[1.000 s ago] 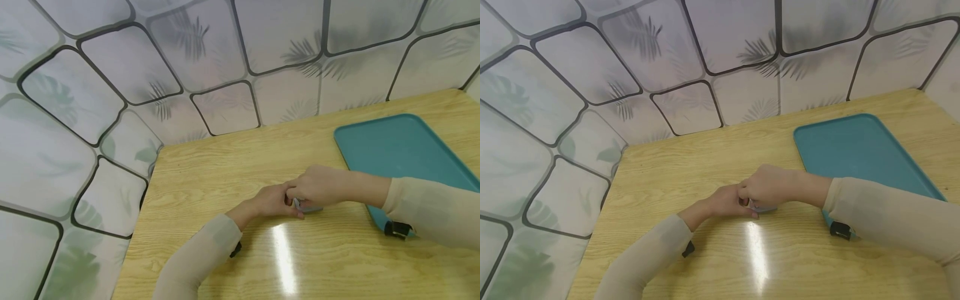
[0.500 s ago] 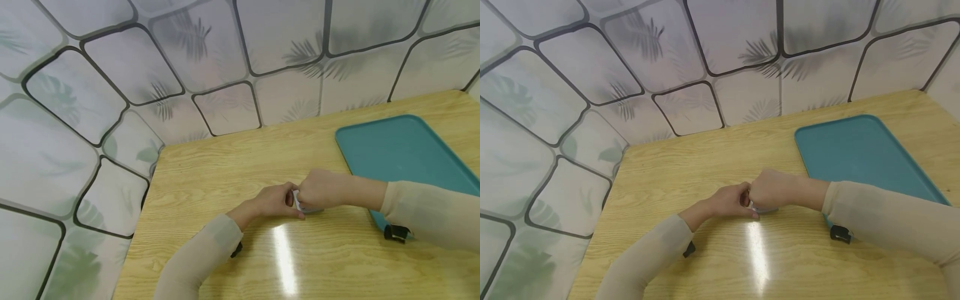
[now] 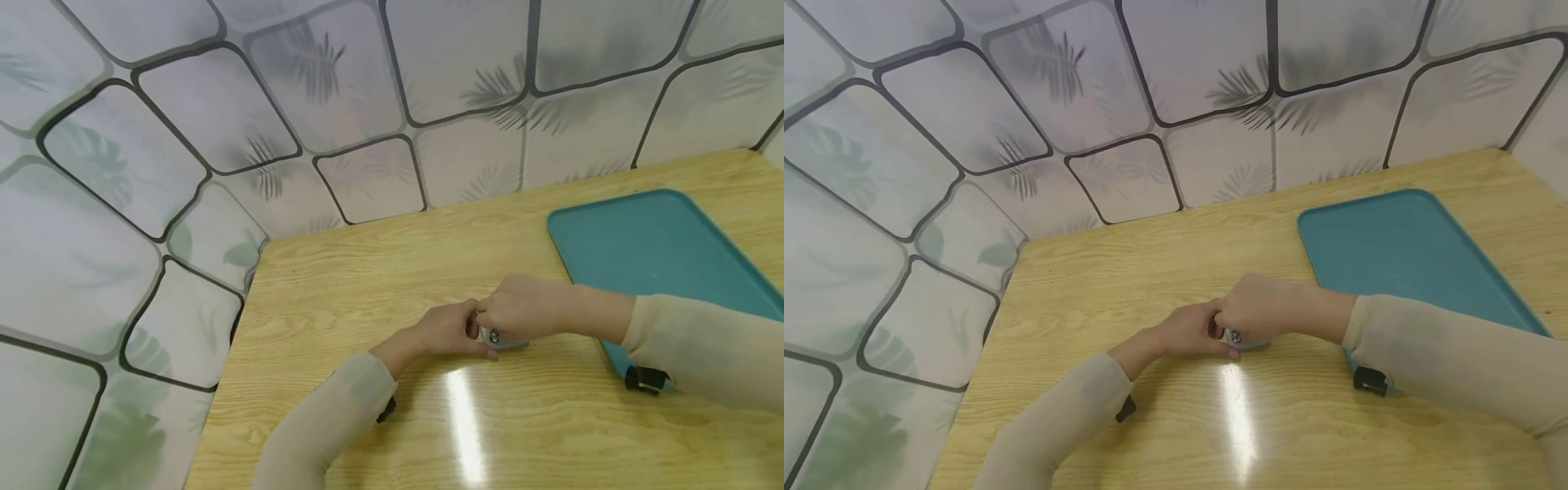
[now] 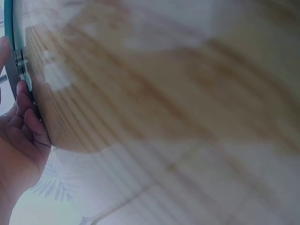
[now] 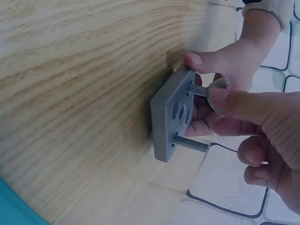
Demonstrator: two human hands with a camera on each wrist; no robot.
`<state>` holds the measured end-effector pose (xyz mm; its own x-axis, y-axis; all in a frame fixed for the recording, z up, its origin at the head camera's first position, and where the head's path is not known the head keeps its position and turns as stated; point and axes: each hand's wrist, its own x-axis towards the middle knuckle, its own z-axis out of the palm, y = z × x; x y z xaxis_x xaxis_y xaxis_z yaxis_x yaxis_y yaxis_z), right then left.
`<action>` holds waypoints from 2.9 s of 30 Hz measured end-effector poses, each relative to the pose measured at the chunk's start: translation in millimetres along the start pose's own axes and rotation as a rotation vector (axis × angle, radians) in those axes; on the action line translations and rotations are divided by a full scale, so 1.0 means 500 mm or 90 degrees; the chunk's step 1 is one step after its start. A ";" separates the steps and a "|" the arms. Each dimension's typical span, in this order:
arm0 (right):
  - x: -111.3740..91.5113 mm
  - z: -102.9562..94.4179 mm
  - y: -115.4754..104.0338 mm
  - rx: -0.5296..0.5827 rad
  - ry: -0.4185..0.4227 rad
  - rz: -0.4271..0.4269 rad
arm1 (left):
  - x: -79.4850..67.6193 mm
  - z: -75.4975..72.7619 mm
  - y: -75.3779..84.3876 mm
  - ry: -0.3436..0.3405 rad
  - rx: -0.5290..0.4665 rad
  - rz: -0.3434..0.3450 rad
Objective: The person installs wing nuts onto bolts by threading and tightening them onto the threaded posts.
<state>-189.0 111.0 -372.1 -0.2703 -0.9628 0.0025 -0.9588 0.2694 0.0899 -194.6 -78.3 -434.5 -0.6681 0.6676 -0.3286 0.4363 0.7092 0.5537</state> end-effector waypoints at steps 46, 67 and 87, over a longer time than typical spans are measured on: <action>-0.009 0.009 -0.008 0.023 0.017 0.060 | 0.006 0.002 -0.007 0.009 0.004 0.013; 0.001 0.016 -0.009 0.010 -0.012 0.089 | 0.005 0.001 -0.006 0.013 -0.004 0.013; -0.003 0.011 0.001 -0.018 0.001 0.031 | 0.008 0.001 -0.010 0.011 0.001 0.014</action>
<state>-189.6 112.6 -377.4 -0.3167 -0.9485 0.0090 -0.9416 0.3156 0.1171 -199.3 -79.2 -438.9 -0.6684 0.6789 -0.3040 0.4518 0.6952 0.5591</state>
